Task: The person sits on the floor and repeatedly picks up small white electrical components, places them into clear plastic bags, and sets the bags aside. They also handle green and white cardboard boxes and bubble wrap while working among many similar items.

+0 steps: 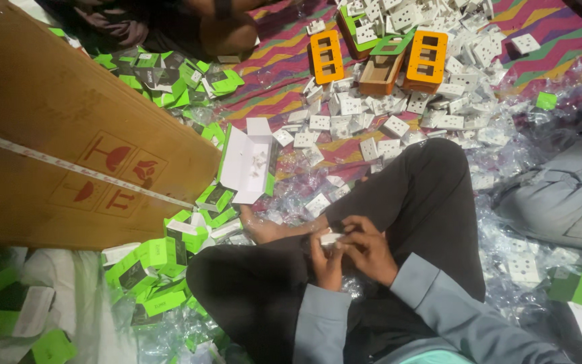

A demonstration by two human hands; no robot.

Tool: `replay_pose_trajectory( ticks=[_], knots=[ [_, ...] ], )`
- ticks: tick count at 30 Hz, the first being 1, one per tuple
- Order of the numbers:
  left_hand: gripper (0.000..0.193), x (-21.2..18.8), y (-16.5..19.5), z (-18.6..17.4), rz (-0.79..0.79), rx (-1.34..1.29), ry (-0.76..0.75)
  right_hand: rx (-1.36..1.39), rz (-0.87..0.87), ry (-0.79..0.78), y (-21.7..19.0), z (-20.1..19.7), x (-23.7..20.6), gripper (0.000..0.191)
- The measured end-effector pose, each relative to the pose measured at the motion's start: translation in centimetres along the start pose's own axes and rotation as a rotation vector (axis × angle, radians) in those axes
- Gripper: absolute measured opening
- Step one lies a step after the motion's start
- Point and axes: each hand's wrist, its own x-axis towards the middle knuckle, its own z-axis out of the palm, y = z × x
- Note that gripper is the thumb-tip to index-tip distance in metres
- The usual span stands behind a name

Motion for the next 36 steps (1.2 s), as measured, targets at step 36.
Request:
replay_pose_trajectory(
  ticks=[36],
  knots=[
    [0.014, -0.3, 1.2, 0.2, -0.104, 0.274, -0.068, 0.129, 0.455, -0.004, 4.1, 1.4, -0.8, 0.009]
  ],
)
